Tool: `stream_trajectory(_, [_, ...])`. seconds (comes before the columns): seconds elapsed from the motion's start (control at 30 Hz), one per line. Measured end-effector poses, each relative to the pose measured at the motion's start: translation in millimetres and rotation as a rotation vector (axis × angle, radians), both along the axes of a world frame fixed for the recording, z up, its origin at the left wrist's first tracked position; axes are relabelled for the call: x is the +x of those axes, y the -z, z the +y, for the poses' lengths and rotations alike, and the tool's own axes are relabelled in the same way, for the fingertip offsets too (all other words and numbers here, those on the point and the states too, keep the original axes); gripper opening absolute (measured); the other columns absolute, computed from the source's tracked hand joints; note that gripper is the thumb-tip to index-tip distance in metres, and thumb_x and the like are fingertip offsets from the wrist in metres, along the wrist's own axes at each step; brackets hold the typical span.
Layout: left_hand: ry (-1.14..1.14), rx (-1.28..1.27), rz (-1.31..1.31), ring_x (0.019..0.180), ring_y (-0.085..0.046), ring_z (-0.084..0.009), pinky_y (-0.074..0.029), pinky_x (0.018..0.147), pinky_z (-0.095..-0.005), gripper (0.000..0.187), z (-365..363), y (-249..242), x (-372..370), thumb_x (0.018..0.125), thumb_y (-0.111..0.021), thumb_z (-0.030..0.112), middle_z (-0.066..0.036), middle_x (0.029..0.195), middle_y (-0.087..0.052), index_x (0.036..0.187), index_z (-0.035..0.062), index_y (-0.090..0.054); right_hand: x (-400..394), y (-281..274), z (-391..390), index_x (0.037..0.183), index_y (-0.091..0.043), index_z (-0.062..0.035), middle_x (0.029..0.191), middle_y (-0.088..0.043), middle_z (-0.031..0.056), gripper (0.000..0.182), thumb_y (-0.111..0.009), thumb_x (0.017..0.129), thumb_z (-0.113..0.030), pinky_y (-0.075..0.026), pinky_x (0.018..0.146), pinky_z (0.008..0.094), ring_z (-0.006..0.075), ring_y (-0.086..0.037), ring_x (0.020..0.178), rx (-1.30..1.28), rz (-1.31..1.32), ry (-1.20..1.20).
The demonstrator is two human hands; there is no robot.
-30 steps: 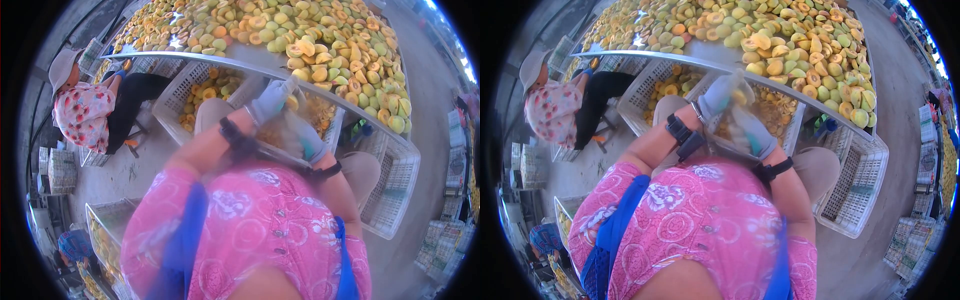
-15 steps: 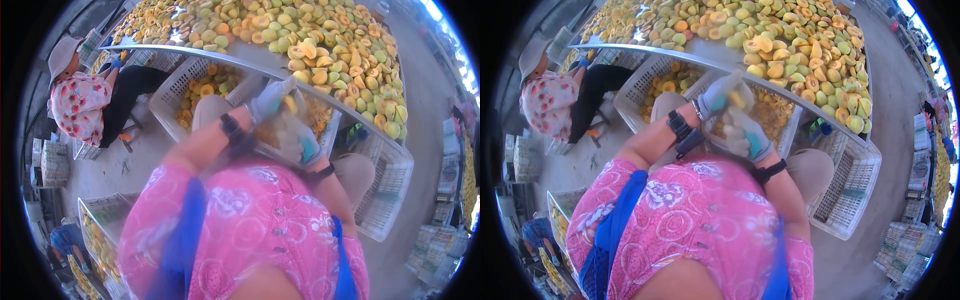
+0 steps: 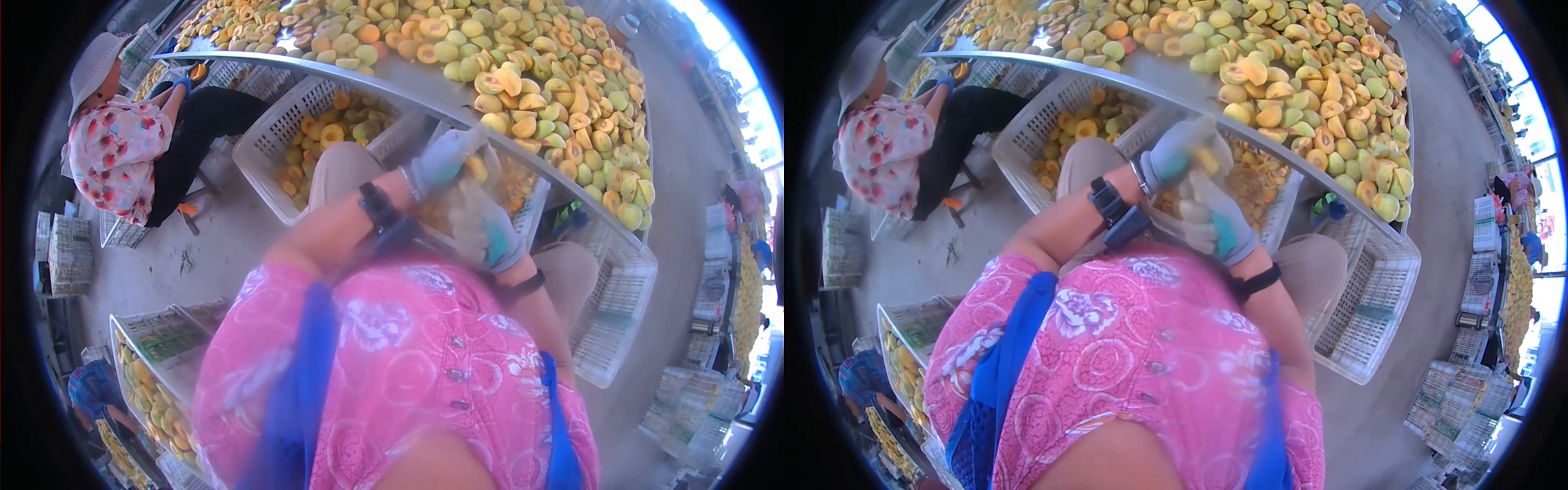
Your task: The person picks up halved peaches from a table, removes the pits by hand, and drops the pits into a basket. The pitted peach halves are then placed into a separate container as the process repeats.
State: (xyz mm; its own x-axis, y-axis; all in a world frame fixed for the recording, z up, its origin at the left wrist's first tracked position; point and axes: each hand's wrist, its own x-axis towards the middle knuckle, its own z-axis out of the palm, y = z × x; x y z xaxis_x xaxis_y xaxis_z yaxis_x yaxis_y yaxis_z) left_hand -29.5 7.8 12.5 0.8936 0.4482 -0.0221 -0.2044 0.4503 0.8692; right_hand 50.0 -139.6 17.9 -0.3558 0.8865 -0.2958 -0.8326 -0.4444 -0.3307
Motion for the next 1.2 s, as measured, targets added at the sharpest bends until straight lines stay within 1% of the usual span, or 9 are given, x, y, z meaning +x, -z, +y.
stream_trajectory(0.1, [0.085,0.518,0.190,0.070,-0.062,-0.0181,-0.049,0.065,-0.0264,0.066,9.9,-6.5,-8.3,0.093,-0.038,0.055,-0.013,0.077,-0.066,0.081,-0.0039,-0.065,-3.7,3.2,0.6,0.090,-0.051,-0.0171,0.054,-0.029,-0.0093,0.029,-0.039,0.098,-0.042,-0.017,0.029,0.0209,0.0043,-0.024,0.033,-0.041,-0.235,0.006])
stream_trajectory(0.23, [0.134,0.224,0.056,0.069,-0.061,-0.0185,-0.049,0.065,-0.0273,0.064,9.4,-7.3,-17.4,0.094,-0.038,0.053,-0.012,0.076,-0.066,0.079,-0.0035,-0.064,-15.6,-8.9,1.9,0.086,-0.050,-0.0192,0.052,-0.028,-0.0094,0.027,-0.038,0.098,-0.041,-0.016,0.028,0.0217,0.0048,-0.023,0.031,0.043,0.094,-0.103])
stream_trajectory(0.67, [0.080,-0.786,-0.407,0.068,-0.062,-0.0234,-0.051,0.062,-0.0323,0.063,0.9,25.2,-12.8,0.094,-0.038,0.054,-0.014,0.080,-0.064,0.090,-0.0040,-0.060,-30.4,-21.0,7.6,0.084,-0.044,-0.0189,0.056,-0.036,-0.0064,0.030,-0.031,0.100,-0.040,-0.026,0.033,0.0238,0.0053,-0.031,0.035,0.039,0.032,-0.090])
stream_trajectory(0.73, [0.049,-0.714,-0.381,0.069,-0.062,-0.0236,-0.052,0.063,-0.0334,0.061,2.3,26.1,-14.4,0.093,-0.039,0.054,-0.014,0.080,-0.064,0.090,-0.0033,-0.060,-29.9,-17.8,8.9,0.089,-0.047,-0.0190,0.056,-0.034,-0.0067,0.030,-0.031,0.099,-0.043,-0.026,0.033,0.0241,0.0053,-0.030,0.034,-0.001,0.079,-0.059])
stream_trajectory(0.8, [0.017,-0.640,-0.355,0.069,-0.062,-0.0239,-0.053,0.065,-0.0346,0.059,0.9,27.4,-14.7,0.093,-0.040,0.053,-0.014,0.081,-0.064,0.090,-0.0027,-0.060,-30.6,-15.7,10.1,0.093,-0.048,-0.0160,0.063,-0.038,-0.0034,0.025,-0.035,0.096,-0.037,-0.029,0.041,0.0249,0.0090,-0.035,0.044,-0.001,0.072,-0.064])
stream_trajectory(0.87, [0.232,-0.986,-0.611,0.074,-0.063,-0.0246,-0.053,0.069,-0.0377,0.056,-7.3,31.2,-15.9,0.093,-0.043,0.052,-0.013,0.082,-0.064,0.091,-0.0015,-0.060,-31.6,-10.9,10.1,0.097,-0.050,-0.0130,0.071,-0.042,-0.0002,0.022,-0.039,0.094,-0.032,-0.033,0.049,0.0256,0.0127,-0.039,0.054,-0.003,0.055,-0.069])
stream_trajectory(1.0, [0.222,-0.835,-0.465,0.078,-0.063,-0.0249,-0.053,0.072,-0.0395,0.052,3.0,40.9,-26.5,0.093,-0.044,0.050,-0.012,0.085,-0.064,0.091,-0.0003,-0.060,-15.2,3.0,6.5,0.104,-0.052,-0.0070,0.086,-0.050,0.0063,0.021,-0.046,0.089,-0.020,-0.040,0.064,0.0272,0.0200,-0.048,0.073,0.023,-0.052,0.056])
stream_trajectory(1.17, [-0.330,-0.326,-0.235,0.083,-0.063,-0.0206,-0.052,0.073,-0.0339,0.045,64.9,26.4,-77.2,0.096,-0.044,0.041,-0.011,0.093,-0.064,0.098,-0.0010,-0.060,22.3,27.6,-0.8,0.112,-0.054,-0.0011,0.102,-0.057,0.0129,0.030,-0.054,0.083,-0.009,-0.047,0.080,0.0288,0.0273,-0.056,0.092,0.086,-0.191,0.282])
stream_trajectory(1.2, [-0.451,-0.199,-0.047,0.084,-0.062,-0.0185,-0.052,0.074,-0.0316,0.041,76.1,14.0,-90.2,0.096,-0.046,0.037,-0.011,0.096,-0.065,0.100,-0.0012,-0.060,25.6,29.7,-1.8,0.107,-0.055,-0.0069,0.082,-0.052,0.0050,0.020,-0.050,0.090,-0.016,-0.041,0.059,0.0273,0.0202,-0.051,0.068,0.336,-0.945,0.336])
